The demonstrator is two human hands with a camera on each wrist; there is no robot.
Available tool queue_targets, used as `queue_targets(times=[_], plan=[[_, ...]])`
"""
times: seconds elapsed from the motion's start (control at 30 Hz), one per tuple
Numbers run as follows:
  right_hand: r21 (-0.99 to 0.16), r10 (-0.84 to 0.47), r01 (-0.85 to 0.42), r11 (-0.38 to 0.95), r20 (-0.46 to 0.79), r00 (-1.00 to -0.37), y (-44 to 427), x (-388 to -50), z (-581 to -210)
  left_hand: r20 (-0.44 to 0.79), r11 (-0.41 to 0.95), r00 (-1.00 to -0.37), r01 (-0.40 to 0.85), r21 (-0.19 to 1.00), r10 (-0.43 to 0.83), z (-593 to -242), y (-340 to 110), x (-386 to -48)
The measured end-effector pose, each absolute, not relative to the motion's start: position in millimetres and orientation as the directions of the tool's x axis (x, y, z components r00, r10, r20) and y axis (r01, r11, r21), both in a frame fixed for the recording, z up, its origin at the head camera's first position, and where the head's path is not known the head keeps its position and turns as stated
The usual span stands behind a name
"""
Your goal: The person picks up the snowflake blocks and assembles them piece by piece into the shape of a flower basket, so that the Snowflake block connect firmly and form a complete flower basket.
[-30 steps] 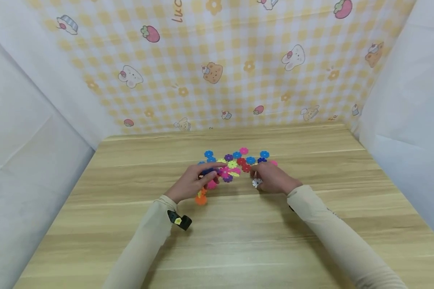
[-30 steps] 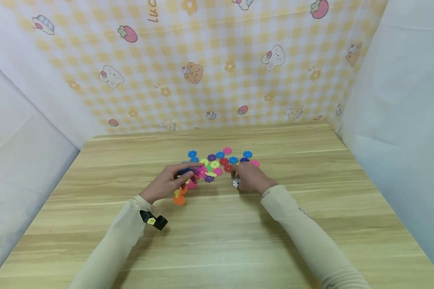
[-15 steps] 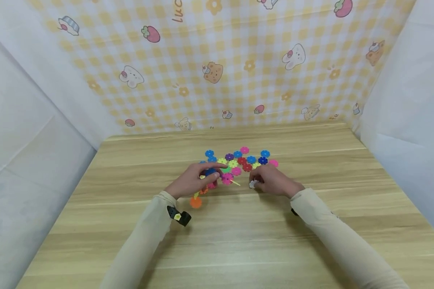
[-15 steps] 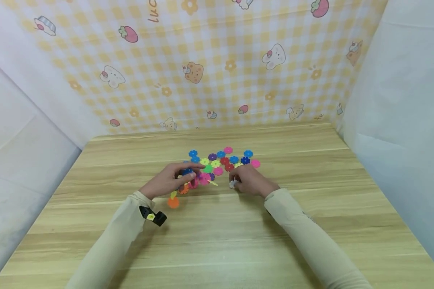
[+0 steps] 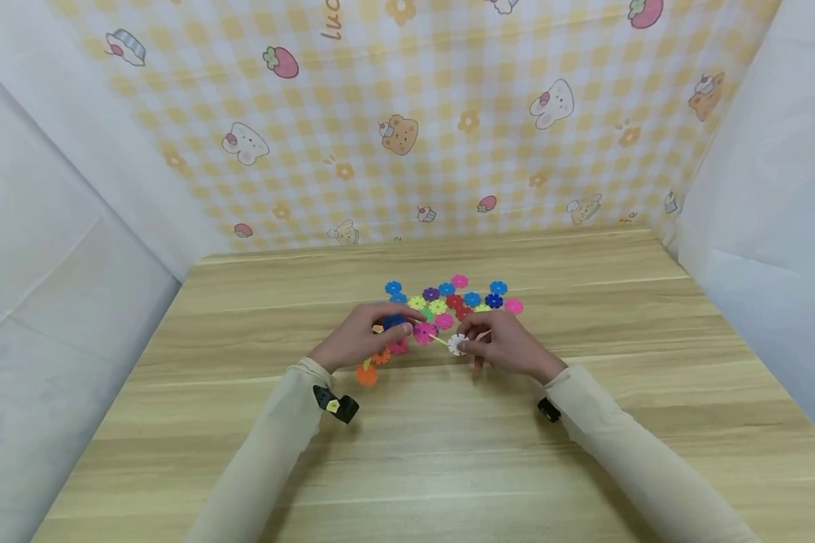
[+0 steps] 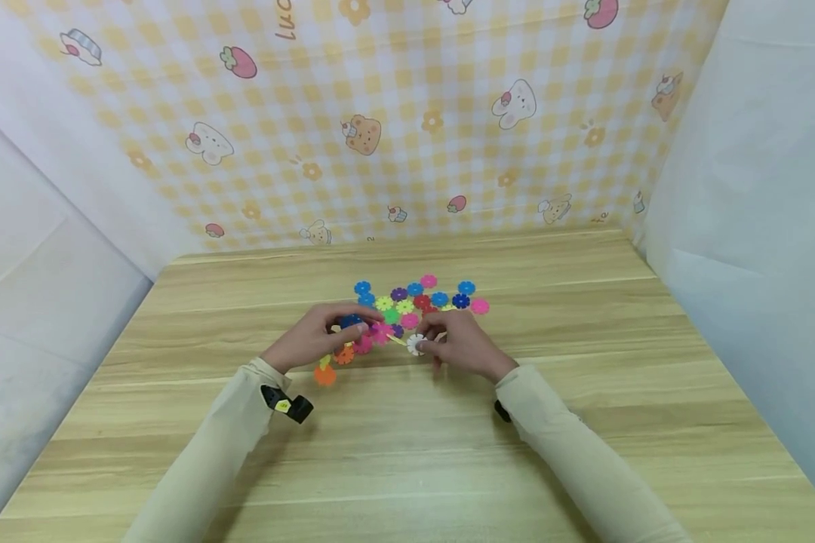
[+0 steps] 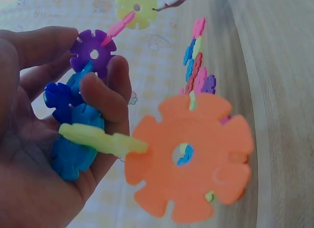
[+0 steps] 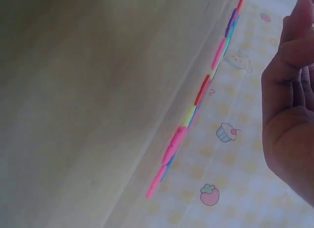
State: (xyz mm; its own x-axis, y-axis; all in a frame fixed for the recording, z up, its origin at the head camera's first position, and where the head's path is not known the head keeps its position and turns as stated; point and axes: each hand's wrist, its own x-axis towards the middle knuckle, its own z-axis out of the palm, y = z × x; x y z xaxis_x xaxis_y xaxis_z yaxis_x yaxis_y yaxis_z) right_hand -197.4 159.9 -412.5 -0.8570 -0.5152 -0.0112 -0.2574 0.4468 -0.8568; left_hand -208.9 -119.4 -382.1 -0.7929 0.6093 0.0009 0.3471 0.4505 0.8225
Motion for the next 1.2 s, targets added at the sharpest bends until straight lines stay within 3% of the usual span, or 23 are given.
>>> queue_targets(times=[0.27, 0.57, 1.2], plan=[[-0.893, -0.508, -0.223, 0.392, -0.008, -0.861, 157.0, -192.7, -409.9, 0.02, 0.481, -0.809, 0.369, 0.795, 0.587, -382.3, -121.8, -210.4], [-0.891, -0.55, -0.292, 0.349, 0.057, -0.833, 152.7, -187.3, -402.9, 0.072, 0.447, -0.8, 0.404, 0.798, 0.595, -378.7, -125.0, -206.6], [-0.937, -0.495, -0.231, 0.262, 0.075, -0.866, 146.9, -174.1, -405.1, 0.17, 0.303, -0.708, 0.49, 0.817, 0.686, -372.7, -108.9, -207.4]])
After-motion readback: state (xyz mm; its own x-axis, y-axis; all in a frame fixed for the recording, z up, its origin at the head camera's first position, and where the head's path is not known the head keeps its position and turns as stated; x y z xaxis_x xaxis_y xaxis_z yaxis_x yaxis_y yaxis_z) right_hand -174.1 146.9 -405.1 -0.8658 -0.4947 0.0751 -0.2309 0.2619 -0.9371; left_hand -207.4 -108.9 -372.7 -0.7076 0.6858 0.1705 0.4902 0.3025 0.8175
